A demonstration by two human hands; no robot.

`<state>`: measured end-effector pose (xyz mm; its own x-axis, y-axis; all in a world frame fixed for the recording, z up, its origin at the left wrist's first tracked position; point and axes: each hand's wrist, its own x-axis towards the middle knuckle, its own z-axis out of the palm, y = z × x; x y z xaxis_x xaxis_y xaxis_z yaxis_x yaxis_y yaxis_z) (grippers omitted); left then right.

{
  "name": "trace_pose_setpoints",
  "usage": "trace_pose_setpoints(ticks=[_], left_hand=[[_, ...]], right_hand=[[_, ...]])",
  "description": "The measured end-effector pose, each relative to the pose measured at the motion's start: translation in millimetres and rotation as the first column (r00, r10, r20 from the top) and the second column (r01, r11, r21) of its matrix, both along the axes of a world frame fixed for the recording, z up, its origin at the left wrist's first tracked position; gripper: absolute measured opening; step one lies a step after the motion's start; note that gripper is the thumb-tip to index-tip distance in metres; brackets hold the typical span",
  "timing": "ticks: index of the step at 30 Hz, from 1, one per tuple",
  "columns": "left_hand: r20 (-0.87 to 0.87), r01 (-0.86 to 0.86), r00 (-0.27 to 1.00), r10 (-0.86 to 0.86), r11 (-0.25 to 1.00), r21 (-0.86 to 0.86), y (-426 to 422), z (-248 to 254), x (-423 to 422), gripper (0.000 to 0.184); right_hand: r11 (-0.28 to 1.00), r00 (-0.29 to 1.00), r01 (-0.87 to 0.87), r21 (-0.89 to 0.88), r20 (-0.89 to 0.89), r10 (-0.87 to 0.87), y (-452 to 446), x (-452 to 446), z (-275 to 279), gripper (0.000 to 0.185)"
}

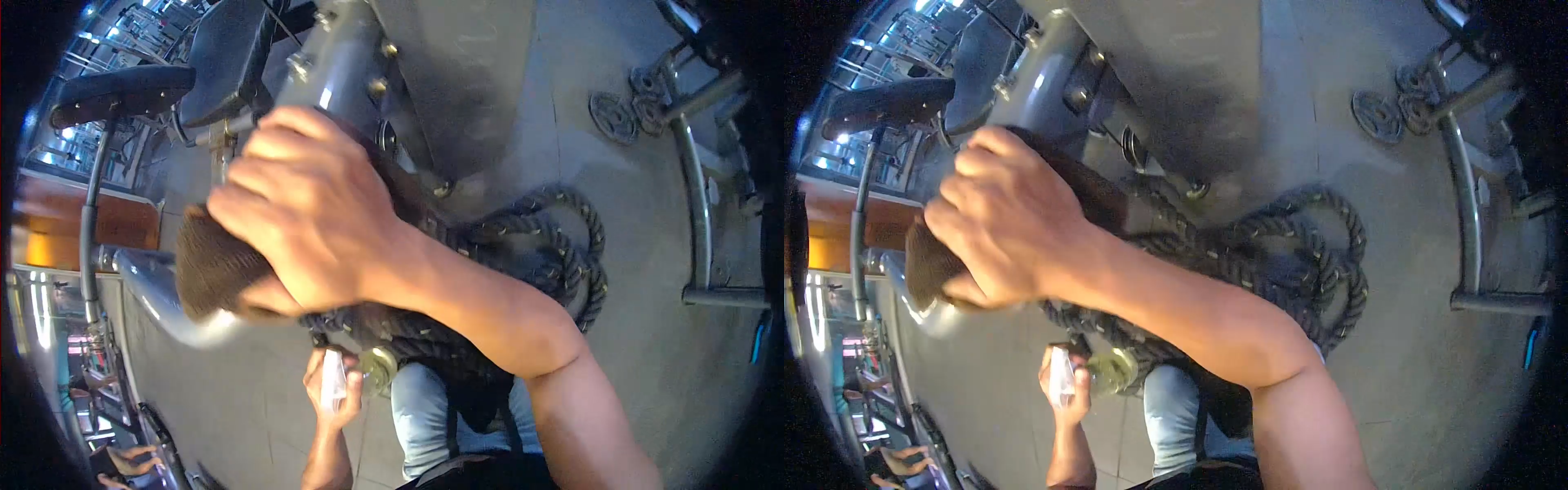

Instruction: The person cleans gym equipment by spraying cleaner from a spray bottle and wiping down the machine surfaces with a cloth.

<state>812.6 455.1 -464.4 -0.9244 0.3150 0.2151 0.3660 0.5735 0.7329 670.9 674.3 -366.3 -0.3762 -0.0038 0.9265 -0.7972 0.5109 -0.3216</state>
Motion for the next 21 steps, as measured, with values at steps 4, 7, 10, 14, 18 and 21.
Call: trace_pose_setpoints(ticks=[4, 7, 10, 14, 18, 21], left_hand=[[-0.051, -0.098, 0.993, 0.106, 0.986, 0.137, 15, -1, 25, 0.033], [-0.037, -0.075, 0.996, 0.08, 0.99, 0.115, 19, 12, 39, 0.035], [0.0, -0.048, 0.999, 0.049, 0.996, 0.068, 31, 32, 51, 0.037], [-0.057, 0.0, 0.998, -0.002, 1.0, -0.029, 55, 47, 41, 0.035], [-0.178, -0.08, 0.981, 0.072, 0.996, -0.034, 108, 68, 13, 0.026], [-0.255, -0.122, 0.963, 0.092, 0.987, -0.106, 129, 82, -17, 0.025]], right_hand=[[0.982, 0.995, 0.052, -0.18, -0.069, -0.066, -15, 31, -27, 0.055], [0.949, 0.982, -0.092, -0.302, 0.132, 0.137, -5, 86, -80, 0.061], [0.877, 0.719, 0.148, -0.457, 0.659, 0.222, 9, 145, -171, 0.048], [0.955, 0.152, 0.279, -0.101, 0.987, 0.06, 21, 238, -277, 0.033], [0.313, 0.396, 0.725, -0.613, 0.743, 0.539, 40, 261, -272, 0.049], [0.405, 0.315, 0.734, -0.546, 0.801, 0.509, 64, 260, -261, 0.059]])
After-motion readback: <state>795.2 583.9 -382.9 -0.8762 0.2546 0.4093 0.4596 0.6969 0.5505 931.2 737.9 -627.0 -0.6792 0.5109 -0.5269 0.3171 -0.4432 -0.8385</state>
